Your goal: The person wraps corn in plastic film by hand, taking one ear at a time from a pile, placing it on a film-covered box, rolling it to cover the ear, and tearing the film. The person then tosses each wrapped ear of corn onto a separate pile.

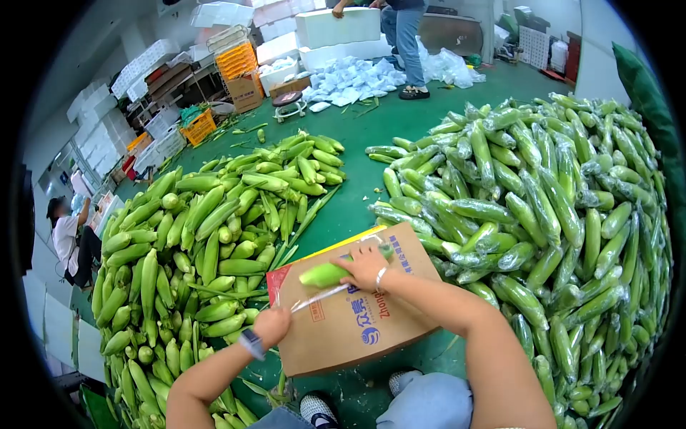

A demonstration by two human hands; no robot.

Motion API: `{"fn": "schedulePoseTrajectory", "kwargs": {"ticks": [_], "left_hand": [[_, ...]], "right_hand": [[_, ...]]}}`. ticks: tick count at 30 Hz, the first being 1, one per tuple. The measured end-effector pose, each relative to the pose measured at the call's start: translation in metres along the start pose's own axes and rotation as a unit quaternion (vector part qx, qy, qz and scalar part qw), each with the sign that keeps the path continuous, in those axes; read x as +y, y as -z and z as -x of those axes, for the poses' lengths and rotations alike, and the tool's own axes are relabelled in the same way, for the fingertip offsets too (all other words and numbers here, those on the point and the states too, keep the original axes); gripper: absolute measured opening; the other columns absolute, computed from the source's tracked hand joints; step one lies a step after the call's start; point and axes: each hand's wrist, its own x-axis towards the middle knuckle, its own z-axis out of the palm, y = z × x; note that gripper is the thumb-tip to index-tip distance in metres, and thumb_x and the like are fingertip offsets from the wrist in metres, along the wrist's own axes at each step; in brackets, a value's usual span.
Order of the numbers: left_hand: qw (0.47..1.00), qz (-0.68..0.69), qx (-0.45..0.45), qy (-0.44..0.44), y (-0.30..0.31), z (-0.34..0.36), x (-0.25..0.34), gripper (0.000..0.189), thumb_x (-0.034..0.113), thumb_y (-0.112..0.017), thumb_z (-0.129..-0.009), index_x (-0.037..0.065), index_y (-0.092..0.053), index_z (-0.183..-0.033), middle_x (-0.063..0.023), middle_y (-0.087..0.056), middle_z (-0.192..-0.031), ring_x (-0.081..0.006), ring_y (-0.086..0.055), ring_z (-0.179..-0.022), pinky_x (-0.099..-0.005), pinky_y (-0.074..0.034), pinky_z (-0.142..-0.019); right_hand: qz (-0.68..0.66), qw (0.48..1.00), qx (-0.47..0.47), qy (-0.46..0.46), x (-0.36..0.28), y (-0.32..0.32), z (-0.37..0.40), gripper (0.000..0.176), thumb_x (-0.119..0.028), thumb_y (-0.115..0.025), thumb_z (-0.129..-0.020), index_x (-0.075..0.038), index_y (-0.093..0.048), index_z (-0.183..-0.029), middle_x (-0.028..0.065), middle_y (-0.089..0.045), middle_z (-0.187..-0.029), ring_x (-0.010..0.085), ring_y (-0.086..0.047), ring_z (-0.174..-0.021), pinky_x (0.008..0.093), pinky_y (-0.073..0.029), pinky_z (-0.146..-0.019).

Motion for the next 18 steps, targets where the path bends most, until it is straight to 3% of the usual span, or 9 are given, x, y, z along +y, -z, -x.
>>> {"fn": "schedulePoseTrajectory", "kwargs": {"ticks": [3,5,9,11,12,14,15,16,18], "left_hand": [[0.991,0.130,-0.024,-0.013,0.009,0.054,0.005,0.017,0.014,-0.046,-0.081,0.003,-0.056,-0.076,-0.0162,-0.061,-0.071,-0.0340,-0.060,-0.061,-0.0420,-0.049,-0.056],[0.915,0.391,-0.087,-0.043,0.042,0.081,0.019,0.022,0.021,-0.048,-0.085,0.003,-0.058,-0.082,-0.0198,-0.058,-0.088,-0.0351,-0.057,-0.079,-0.0434,-0.046,-0.070],[0.835,0.539,-0.054,-0.101,0.049,0.087,0.055,0.028,0.029,-0.047,-0.087,0.004,-0.060,-0.086,-0.0222,-0.050,-0.102,-0.0340,-0.049,-0.098,-0.0409,-0.039,-0.082],[0.885,0.403,-0.154,-0.174,0.039,0.060,0.068,0.027,0.028,-0.050,-0.086,0.003,-0.059,-0.091,-0.0208,-0.044,-0.110,-0.0332,-0.043,-0.101,-0.0393,-0.034,-0.090],[0.918,0.337,-0.128,-0.164,0.029,0.043,0.075,0.031,0.031,-0.052,-0.085,0.002,-0.058,-0.092,-0.0205,-0.045,-0.106,-0.0329,-0.044,-0.099,-0.0406,-0.035,-0.089],[0.946,0.267,-0.100,-0.155,0.037,0.020,0.090,0.035,0.034,-0.054,-0.084,0.000,-0.058,-0.093,-0.0201,-0.046,-0.103,-0.0326,-0.044,-0.096,-0.0419,-0.035,-0.087],[0.988,0.084,-0.007,-0.133,0.054,0.009,0.099,0.046,0.040,-0.058,-0.079,-0.002,-0.054,-0.099,-0.0205,-0.047,-0.103,-0.0328,-0.045,-0.096,-0.0430,-0.036,-0.085],[0.985,-0.103,0.088,-0.105,0.063,0.002,0.107,0.059,0.046,-0.061,-0.075,-0.004,-0.051,-0.106,-0.0208,-0.047,-0.103,-0.0330,-0.047,-0.095,-0.0442,-0.037,-0.083],[0.987,-0.063,0.104,-0.101,0.051,-0.016,0.115,0.072,0.050,-0.065,-0.068,-0.005,-0.046,-0.112,-0.0210,-0.048,-0.102,-0.0332,-0.048,-0.093,-0.0448,-0.038,-0.083]], "right_hand": [[0.036,0.997,0.013,0.060,-0.025,0.002,0.053,0.057,-0.046,-0.051,-0.080,-0.028,-0.035,-0.131,0.0175,-0.050,-0.109,0.0349,-0.045,-0.101,0.0432,-0.033,-0.084],[0.016,0.993,0.018,0.119,-0.044,0.000,0.097,0.058,-0.046,-0.052,-0.079,-0.026,-0.037,-0.131,0.0148,-0.051,-0.102,0.0320,-0.047,-0.099,0.0444,-0.033,-0.084],[-0.109,0.981,-0.114,0.114,-0.088,0.018,0.141,0.050,-0.044,-0.052,-0.080,-0.023,-0.045,-0.125,0.0130,-0.049,-0.108,0.0291,-0.048,-0.100,0.0458,-0.037,-0.082],[-0.082,0.985,-0.043,0.147,-0.085,0.017,0.122,0.048,-0.041,-0.051,-0.080,-0.022,-0.046,-0.124,0.0119,-0.049,-0.110,0.0282,-0.047,-0.100,0.0433,-0.037,-0.082],[-0.055,0.982,0.029,0.179,-0.080,0.016,0.107,0.045,-0.039,-0.050,-0.081,-0.022,-0.048,-0.123,0.0109,-0.048,-0.113,0.0272,-0.046,-0.100,0.0408,-0.037,-0.082],[0.007,0.985,0.045,0.169,-0.070,0.011,0.069,0.042,-0.037,-0.051,-0.080,-0.021,-0.050,-0.120,0.0132,-0.043,-0.124,0.0294,-0.043,-0.108,0.0429,-0.036,-0.083],[0.026,0.988,0.055,0.145,-0.061,0.002,0.047,0.041,-0.034,-0.051,-0.080,-0.020,-0.051,-0.118,0.0132,-0.044,-0.122,0.0287,-0.042,-0.108,0.0422,-0.036,-0.083],[0.045,0.990,0.065,0.120,-0.051,-0.010,0.023,0.039,-0.032,-0.052,-0.079,-0.018,-0.052,-0.116,0.0132,-0.045,-0.120,0.0281,-0.042,-0.109,0.0416,-0.036,-0.083],[0.040,0.997,0.048,0.041,-0.035,-0.022,-0.024,0.037,-0.027,-0.053,-0.077,-0.012,-0.053,-0.111,0.0093,-0.054,-0.099,0.0272,-0.052,-0.097,0.0415,-0.039,-0.080]]}}
